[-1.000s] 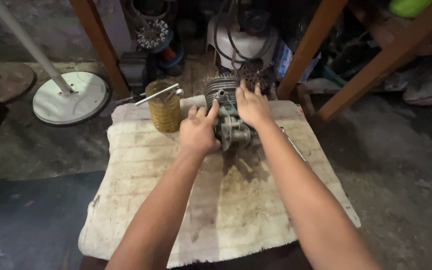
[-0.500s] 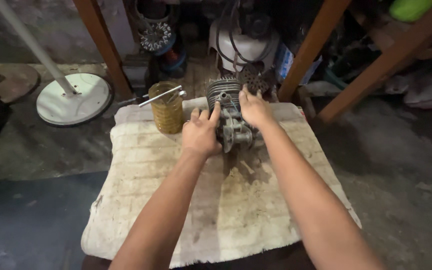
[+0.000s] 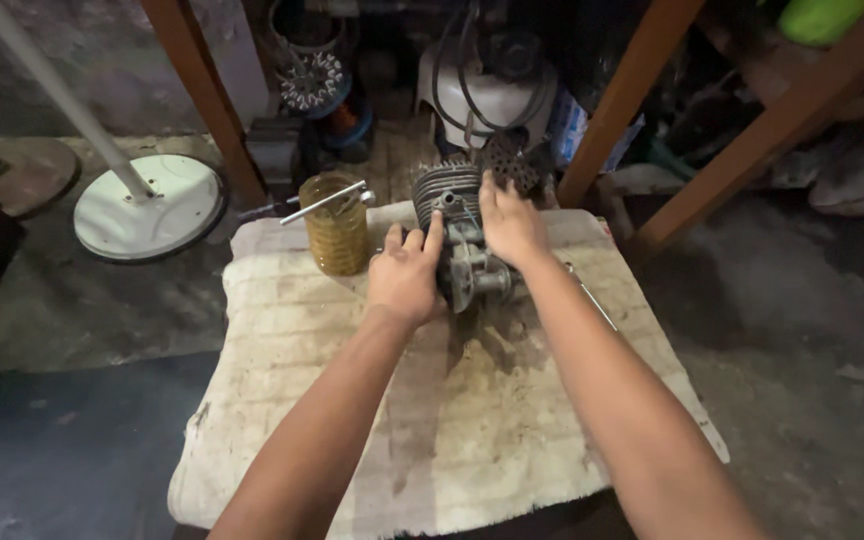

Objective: The person works at a bench on a small single-cylinder engine placed on a towel, using wrenches to loosen fasteners and unscrew components by hand. They rotate and reposition the engine, pull off a side cover and crankcase parts, and continue loosening and removing pieces throughout the clip.

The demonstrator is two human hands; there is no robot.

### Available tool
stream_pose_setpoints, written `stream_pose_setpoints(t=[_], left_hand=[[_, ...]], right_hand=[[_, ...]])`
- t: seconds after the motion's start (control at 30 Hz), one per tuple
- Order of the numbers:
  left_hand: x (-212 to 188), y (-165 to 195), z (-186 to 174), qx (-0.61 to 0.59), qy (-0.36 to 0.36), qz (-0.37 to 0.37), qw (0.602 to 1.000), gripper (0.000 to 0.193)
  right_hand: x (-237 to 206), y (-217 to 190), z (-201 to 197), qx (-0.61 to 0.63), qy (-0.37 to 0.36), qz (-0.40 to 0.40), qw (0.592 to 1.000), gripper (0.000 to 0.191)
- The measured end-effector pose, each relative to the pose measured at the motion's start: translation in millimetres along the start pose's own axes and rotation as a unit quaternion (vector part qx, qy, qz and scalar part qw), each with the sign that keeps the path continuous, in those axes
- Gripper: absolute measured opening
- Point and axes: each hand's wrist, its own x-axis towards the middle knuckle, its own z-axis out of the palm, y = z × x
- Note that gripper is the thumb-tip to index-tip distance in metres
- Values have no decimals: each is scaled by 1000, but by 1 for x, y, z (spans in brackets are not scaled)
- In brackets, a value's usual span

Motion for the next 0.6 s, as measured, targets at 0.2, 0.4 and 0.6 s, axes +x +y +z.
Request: stream_pose_setpoints(t=[0.2, 0.4, 0.6], left_hand=[[4, -1, 1, 11, 1, 3, 1000, 116], [5, -2, 5, 27, 54, 16, 998, 111], [4, 1, 0, 15, 20, -3, 1000, 121]], right_hand=[[27, -7, -1, 49, -49, 82, 994, 62], [28, 4, 12, 38, -20, 33, 999, 55], [12, 9, 5, 3, 29, -185, 982, 52]])
